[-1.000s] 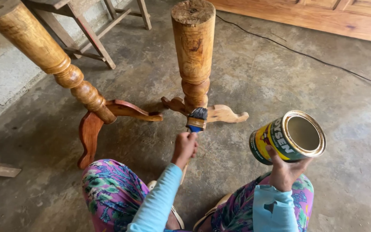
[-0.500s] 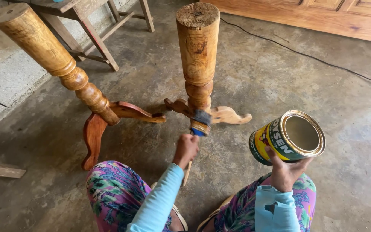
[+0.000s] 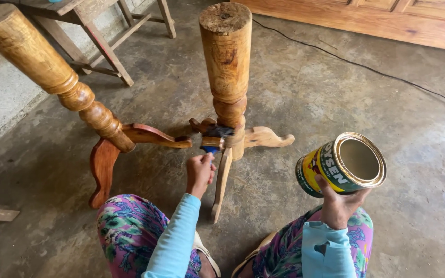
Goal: Painting or staining wooden furniture legs using a brush and a can of paint.
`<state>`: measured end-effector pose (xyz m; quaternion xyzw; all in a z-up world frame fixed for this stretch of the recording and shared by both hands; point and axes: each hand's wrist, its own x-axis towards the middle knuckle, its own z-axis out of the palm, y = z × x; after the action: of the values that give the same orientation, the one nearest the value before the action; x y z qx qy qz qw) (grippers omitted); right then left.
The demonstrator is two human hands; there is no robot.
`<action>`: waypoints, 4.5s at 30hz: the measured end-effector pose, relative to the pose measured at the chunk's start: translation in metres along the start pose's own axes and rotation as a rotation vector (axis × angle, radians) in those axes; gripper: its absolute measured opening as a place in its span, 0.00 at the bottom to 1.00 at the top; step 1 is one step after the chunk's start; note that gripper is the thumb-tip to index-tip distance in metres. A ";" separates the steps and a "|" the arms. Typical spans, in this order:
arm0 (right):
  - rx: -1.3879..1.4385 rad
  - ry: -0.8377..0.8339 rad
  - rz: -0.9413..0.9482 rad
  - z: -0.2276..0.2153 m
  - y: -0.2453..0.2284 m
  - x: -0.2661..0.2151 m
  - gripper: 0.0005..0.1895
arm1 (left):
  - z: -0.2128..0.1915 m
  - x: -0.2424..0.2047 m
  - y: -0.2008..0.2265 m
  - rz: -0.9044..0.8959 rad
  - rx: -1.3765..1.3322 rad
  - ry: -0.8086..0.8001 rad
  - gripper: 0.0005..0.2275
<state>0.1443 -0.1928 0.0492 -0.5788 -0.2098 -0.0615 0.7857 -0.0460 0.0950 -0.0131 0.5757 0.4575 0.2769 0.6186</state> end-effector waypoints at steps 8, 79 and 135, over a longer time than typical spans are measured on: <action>-0.016 -0.030 -0.005 0.001 0.005 0.000 0.49 | -0.022 0.016 0.001 0.004 -0.097 0.186 0.13; 0.008 -0.040 -0.002 0.008 -0.001 -0.002 0.51 | 0.040 -0.033 -0.013 -0.018 -0.127 0.178 0.15; 0.028 -0.037 0.000 -0.001 0.004 -0.001 0.51 | 0.184 -0.056 0.017 -0.211 -1.014 0.082 0.12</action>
<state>0.1454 -0.1922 0.0448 -0.5687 -0.2251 -0.0480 0.7897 0.0955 -0.0350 0.0025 0.1433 0.3453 0.4223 0.8258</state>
